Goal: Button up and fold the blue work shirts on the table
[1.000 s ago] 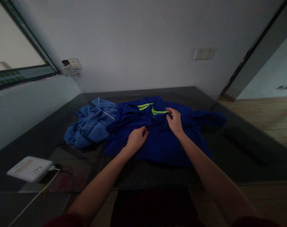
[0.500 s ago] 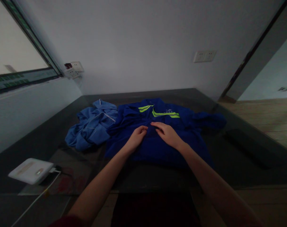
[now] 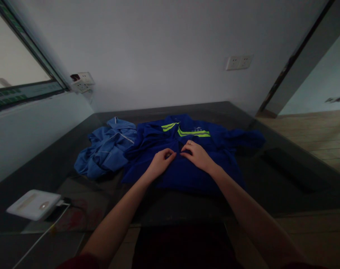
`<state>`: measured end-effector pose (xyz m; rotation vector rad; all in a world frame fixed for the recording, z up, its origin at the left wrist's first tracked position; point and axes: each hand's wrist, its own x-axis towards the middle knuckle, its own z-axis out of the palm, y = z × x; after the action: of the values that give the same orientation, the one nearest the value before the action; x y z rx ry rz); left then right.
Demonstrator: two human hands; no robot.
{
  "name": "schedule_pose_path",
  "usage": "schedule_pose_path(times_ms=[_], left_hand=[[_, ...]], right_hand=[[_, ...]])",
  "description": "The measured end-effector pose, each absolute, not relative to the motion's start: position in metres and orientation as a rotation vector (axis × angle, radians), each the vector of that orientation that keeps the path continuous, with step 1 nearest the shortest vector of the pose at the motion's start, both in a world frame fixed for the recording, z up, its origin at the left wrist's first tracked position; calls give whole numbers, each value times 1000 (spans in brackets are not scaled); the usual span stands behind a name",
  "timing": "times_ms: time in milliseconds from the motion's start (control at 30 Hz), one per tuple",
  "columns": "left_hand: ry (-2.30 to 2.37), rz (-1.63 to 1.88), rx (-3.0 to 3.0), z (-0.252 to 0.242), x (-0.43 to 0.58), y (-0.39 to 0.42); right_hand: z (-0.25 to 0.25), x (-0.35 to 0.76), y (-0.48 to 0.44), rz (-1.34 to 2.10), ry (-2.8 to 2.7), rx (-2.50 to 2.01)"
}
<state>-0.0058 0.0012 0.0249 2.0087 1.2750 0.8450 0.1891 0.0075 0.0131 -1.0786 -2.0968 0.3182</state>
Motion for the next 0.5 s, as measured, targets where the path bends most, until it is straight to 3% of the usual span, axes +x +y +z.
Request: schedule_pose_path(times_ms=[500], left_hand=[[1209,1025,1865,16,-6,1]], right_hand=[[15,177,-4,344,-1924,-1021]])
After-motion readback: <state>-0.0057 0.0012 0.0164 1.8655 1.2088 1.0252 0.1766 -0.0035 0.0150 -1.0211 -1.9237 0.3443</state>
